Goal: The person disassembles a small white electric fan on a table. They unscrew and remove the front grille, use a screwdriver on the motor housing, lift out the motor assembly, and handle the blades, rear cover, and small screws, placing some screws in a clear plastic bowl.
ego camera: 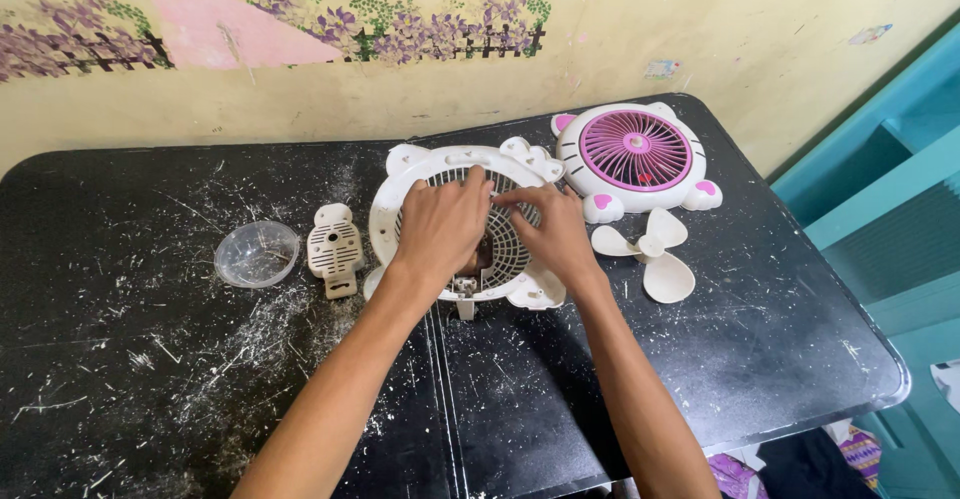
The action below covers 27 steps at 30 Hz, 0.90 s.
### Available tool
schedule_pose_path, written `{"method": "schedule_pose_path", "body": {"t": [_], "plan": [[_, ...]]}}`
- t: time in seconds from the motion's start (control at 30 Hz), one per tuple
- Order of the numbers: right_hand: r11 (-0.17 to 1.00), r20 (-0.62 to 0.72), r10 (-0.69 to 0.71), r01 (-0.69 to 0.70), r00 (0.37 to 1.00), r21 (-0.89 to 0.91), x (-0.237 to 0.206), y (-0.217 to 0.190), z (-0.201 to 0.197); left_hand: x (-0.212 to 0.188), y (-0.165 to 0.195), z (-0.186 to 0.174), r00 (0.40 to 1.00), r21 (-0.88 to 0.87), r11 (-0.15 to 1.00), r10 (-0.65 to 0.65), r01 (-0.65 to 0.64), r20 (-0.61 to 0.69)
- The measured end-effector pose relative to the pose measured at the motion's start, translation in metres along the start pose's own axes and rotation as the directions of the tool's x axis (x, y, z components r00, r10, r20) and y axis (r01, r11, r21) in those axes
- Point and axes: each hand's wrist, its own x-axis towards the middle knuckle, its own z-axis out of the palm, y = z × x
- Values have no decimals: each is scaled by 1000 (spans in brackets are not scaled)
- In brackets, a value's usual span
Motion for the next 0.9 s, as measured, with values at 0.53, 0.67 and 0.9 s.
{"method": "schedule_pose_path", "body": {"t": [0.53, 0.67, 0.9], "plan": [[999, -25, -45, 45, 999, 11, 0, 1, 0, 0, 9, 2, 999, -70, 997, 24, -27, -42], [1000, -20, -10, 10, 1000, -2, 0, 1, 1, 0, 11, 10, 966, -10, 999, 30, -34, -257], [1000, -3, -16, 16, 1000, -3, 1, 5, 3, 4, 5, 12, 997, -30, 999, -27, 29, 74]]}}
